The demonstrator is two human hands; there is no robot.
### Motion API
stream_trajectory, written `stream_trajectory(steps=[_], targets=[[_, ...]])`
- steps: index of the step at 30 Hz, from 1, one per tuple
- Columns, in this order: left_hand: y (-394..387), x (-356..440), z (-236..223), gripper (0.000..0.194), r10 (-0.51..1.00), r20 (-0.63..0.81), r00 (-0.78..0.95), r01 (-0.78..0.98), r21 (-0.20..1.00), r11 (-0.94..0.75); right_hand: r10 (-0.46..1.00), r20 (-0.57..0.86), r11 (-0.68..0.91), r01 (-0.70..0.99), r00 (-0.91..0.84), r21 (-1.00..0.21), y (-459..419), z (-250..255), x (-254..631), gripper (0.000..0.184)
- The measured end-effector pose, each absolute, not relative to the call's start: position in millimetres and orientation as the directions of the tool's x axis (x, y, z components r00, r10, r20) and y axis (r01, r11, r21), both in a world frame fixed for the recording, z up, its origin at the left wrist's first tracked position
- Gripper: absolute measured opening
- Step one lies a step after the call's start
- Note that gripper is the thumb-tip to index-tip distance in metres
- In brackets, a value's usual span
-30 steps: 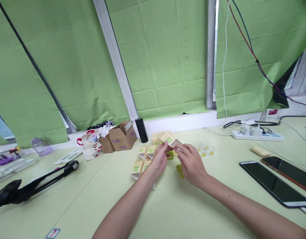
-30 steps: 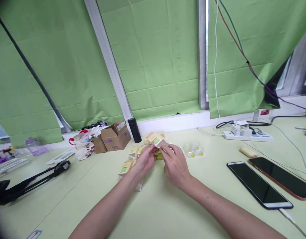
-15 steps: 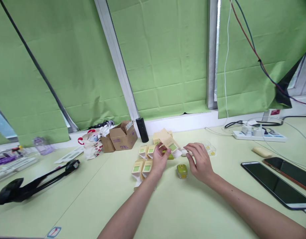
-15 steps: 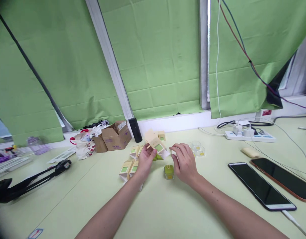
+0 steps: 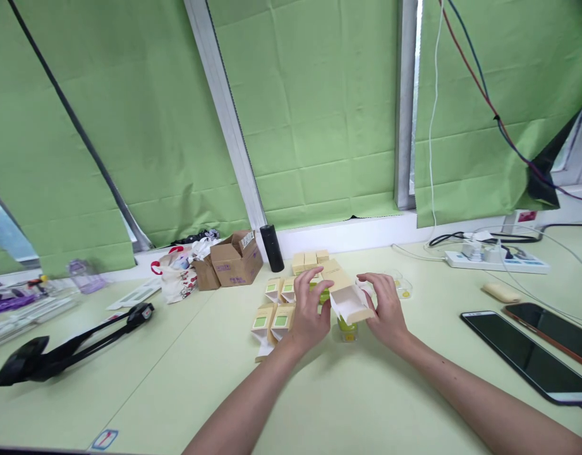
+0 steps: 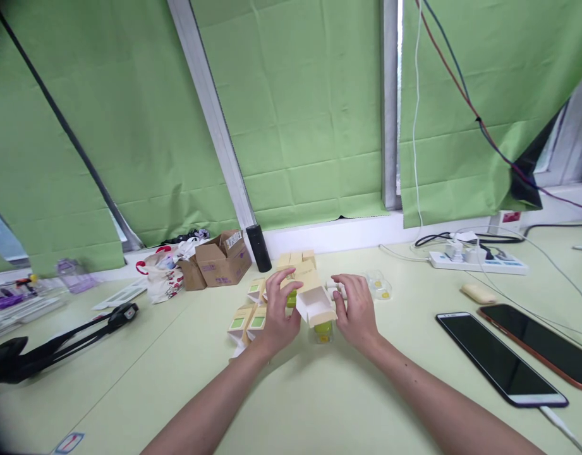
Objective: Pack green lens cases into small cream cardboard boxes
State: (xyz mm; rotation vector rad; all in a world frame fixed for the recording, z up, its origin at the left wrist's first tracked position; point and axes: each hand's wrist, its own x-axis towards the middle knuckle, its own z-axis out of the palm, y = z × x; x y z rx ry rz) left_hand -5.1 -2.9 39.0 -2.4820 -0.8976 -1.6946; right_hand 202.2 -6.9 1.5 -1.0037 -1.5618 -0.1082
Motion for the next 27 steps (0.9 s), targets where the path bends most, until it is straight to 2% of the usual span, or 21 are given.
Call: stream_trajectory(steps=[6, 11, 14, 18, 23, 27], targets=[[1, -15, 22, 0.030, 0.354, 0.873, 0.336, 0.560, 0.117, -0.820, 0.538, 0.837, 0.618, 0.629, 0.098, -0.471, -9, 3, 200, 0.024], [1, -14, 19, 0.040, 0.161, 0.919, 0.359, 0.566, -0.077, -0.821, 0.521, 0.850, 0.626, 0.644, 0.073, -0.439, -7, -1, 200, 0.024], [0, -12, 20, 0.040, 0.106, 0.934, 0.342, 0.563, -0.113, -0.819, 0.498, 0.865, 0.638, 0.652, 0.056, -0.410, -6, -4, 200, 0.024], [-4, -11, 21, 0.046, 0.202, 0.934, 0.294, 0.545, 0.010, -0.838, 0.489, 0.872, 0.647, 0.653, 0.042, -0.394, -5, -5, 200, 0.024], [-6, -9, 23, 0.051, 0.426, 0.885, 0.186, 0.390, 0.332, -0.859, 0.489, 0.872, 0.652, 0.650, 0.033, -0.390, -6, -5, 199, 0.025], [0, -3, 18, 0.049, 0.606, 0.793, 0.062, 0.189, 0.587, -0.787, 0.491, 0.871, 0.657, 0.641, 0.035, -0.396, -7, -5, 199, 0.026]])
